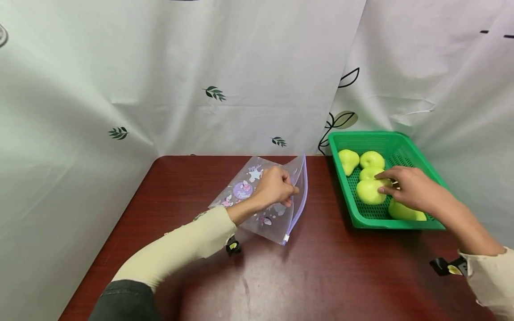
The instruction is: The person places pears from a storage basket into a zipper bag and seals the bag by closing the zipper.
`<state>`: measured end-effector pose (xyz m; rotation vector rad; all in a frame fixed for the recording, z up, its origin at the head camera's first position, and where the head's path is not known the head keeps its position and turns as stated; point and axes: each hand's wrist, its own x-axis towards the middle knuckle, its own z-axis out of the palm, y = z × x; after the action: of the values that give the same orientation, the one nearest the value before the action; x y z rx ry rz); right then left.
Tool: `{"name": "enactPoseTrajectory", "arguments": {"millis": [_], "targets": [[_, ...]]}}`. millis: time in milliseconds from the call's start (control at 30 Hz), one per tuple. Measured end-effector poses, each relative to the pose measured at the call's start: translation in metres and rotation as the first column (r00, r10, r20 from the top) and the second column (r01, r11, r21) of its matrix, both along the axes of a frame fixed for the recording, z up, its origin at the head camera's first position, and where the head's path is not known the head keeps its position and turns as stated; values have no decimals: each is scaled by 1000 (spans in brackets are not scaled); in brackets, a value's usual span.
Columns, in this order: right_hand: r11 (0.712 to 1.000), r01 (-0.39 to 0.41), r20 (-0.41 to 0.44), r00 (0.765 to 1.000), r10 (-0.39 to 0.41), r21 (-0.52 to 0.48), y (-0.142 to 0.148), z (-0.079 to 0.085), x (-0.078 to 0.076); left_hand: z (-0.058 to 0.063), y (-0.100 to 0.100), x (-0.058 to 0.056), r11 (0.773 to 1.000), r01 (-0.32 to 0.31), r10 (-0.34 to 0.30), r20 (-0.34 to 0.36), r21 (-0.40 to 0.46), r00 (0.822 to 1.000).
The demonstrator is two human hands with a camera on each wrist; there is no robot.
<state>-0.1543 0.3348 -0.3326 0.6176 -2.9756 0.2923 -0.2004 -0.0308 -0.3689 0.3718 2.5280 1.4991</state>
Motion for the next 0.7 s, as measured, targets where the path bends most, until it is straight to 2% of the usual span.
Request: {"name": "enactPoseTrajectory", "arguments": {"millis": [200, 400, 533, 700], "targets": [[997, 67, -115, 991, -72, -47, -6, 13, -3, 10, 5, -10, 993, -89, 83, 86, 79, 993], [984, 74, -274, 954, -118, -165, -21, 23, -5, 14, 6, -20, 968, -137, 108, 146, 208, 983], [961, 84, -293, 942, -163, -263, -34, 31, -3, 18, 8, -26, 952, -155, 114, 163, 266, 980], [922, 74, -300, 933, -198, -379, -55, 39, -1, 22, 11, -31, 936, -144, 91, 176, 320, 980]]}}
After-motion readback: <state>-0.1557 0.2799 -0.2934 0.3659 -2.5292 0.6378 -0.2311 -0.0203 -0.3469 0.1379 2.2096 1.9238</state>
